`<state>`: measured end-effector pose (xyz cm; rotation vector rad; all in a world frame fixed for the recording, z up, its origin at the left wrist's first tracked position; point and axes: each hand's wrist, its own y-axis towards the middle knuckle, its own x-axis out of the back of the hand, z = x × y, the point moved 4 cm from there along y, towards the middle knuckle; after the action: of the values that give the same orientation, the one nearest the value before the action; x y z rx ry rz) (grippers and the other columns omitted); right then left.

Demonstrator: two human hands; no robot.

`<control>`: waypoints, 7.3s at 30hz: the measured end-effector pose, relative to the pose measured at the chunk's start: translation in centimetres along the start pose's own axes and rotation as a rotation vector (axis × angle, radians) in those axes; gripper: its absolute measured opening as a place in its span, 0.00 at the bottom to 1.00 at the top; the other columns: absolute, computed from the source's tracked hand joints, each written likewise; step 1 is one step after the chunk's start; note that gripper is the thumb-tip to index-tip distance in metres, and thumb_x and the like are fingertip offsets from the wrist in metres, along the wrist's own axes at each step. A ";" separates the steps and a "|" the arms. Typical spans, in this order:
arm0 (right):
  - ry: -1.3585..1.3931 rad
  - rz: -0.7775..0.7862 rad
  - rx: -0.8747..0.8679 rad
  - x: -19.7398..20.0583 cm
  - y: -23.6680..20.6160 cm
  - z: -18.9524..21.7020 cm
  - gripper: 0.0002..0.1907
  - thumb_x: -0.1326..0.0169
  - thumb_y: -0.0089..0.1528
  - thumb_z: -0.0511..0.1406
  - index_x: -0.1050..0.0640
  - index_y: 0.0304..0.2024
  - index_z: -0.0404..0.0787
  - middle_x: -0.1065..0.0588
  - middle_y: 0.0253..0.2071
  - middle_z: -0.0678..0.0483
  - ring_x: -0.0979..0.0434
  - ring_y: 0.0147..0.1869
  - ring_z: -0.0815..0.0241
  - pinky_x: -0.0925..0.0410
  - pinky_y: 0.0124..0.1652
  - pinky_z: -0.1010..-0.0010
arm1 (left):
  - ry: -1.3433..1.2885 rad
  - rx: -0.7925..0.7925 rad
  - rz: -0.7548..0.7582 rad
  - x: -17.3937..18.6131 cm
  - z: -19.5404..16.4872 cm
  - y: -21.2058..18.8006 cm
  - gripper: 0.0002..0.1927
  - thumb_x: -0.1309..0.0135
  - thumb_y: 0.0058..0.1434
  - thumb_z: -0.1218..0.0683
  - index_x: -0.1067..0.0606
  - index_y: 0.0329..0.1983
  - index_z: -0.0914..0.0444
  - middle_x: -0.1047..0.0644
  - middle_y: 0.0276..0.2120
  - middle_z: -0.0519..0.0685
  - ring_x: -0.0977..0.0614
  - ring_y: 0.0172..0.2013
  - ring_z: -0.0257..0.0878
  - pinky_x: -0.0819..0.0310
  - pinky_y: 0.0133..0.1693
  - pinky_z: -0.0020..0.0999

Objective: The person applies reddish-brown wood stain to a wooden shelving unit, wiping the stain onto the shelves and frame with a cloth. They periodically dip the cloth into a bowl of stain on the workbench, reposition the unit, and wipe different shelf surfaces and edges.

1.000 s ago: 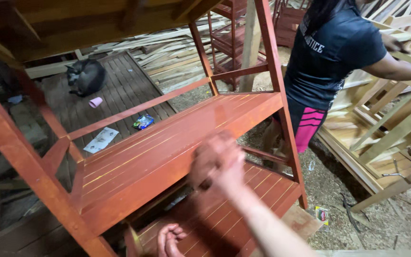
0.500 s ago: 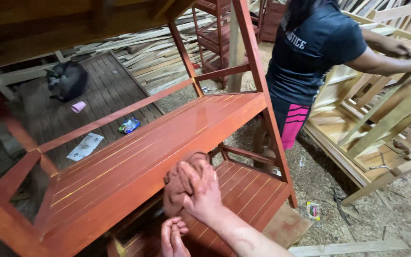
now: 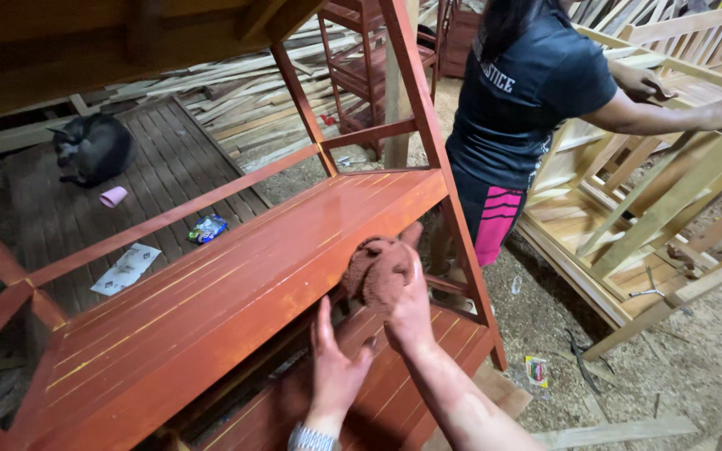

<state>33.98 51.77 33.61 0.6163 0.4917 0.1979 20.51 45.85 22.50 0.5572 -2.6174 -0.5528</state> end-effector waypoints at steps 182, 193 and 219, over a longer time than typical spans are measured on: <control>-1.395 0.027 -0.990 37.5 -6.0 -17.2 0.37 0.48 0.62 0.31 0.46 0.71 0.48 0.23 0.51 0.36 0.23 0.57 0.39 0.30 0.54 0.55 | -0.582 0.435 -0.052 -36.0 12.9 5.4 0.37 0.68 0.76 0.43 0.57 0.79 0.70 0.51 0.78 0.62 0.49 0.78 0.50 0.58 0.74 0.41; -1.392 0.025 -0.827 36.5 -6.2 -16.7 0.26 0.50 0.62 0.32 0.39 0.62 0.44 0.23 0.50 0.35 0.23 0.57 0.36 0.30 0.52 0.53 | -0.820 0.395 -0.133 -36.7 17.4 6.6 0.39 0.62 0.74 0.42 0.56 0.79 0.67 0.51 0.78 0.56 0.49 0.76 0.46 0.58 0.72 0.37; -1.211 0.048 -0.634 36.0 -7.1 -16.1 0.35 0.54 0.55 0.27 0.39 0.67 0.44 0.29 0.55 0.42 0.28 0.61 0.49 0.36 0.59 0.62 | -0.777 0.936 0.088 -35.7 26.3 10.0 0.37 0.60 0.73 0.37 0.34 0.71 0.70 0.32 0.66 0.69 0.32 0.65 0.65 0.44 0.63 0.58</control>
<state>57.46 65.73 4.31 0.0462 -0.7438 -0.0059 35.36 78.16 -5.81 0.5368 -3.5500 0.7018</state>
